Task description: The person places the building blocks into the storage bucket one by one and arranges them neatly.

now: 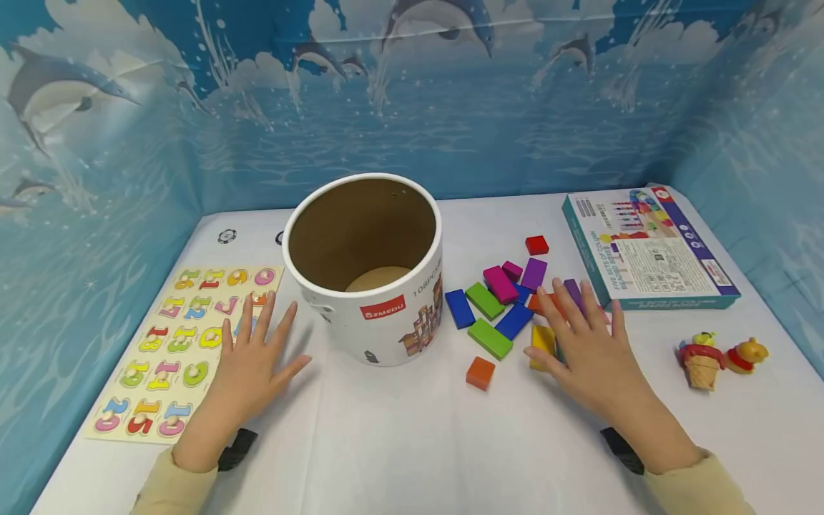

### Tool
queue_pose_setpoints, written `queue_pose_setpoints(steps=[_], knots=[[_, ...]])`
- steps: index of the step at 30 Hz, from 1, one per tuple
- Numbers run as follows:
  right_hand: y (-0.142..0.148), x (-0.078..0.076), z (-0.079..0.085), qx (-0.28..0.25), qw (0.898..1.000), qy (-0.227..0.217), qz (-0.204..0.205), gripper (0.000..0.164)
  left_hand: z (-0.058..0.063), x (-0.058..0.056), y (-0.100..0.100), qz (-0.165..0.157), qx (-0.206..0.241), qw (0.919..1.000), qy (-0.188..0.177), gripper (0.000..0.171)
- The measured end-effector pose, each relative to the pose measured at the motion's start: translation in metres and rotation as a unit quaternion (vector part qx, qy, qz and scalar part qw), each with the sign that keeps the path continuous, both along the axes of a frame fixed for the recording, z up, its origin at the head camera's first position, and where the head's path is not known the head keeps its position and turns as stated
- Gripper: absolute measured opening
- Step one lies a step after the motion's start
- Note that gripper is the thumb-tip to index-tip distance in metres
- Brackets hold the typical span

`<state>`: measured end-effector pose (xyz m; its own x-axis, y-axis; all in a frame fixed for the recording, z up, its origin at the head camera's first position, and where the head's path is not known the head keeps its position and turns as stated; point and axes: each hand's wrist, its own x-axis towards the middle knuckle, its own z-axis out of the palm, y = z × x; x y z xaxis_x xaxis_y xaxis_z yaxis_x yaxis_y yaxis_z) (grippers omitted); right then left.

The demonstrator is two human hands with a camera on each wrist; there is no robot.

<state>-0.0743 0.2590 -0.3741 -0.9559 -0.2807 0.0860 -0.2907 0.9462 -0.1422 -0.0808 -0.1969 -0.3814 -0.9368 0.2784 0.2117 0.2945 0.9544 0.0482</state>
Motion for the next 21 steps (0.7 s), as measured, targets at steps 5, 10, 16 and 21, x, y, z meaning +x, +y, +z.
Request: queue_pose_setpoints(steps=[5,10,16,21], knots=[[0.012,0.009,0.041,-0.145,0.989,0.007,-0.027,0.071,0.057,-0.004,0.001,-0.036,0.170,0.9842,-0.034,0.074],[0.027,0.018,0.038,-0.287,0.954,-0.003,-0.084,0.055,0.105,-0.014,0.009,-0.116,0.418,0.8984,-0.065,0.062],[0.039,0.012,0.001,-0.351,0.929,-0.099,-0.057,0.054,0.116,-0.040,0.032,-0.167,0.589,0.7801,-0.129,0.056],[0.046,0.007,-0.023,-0.357,0.917,-0.172,-0.032,0.061,0.095,-0.065,0.049,-0.207,0.623,0.7392,-0.150,0.057]])
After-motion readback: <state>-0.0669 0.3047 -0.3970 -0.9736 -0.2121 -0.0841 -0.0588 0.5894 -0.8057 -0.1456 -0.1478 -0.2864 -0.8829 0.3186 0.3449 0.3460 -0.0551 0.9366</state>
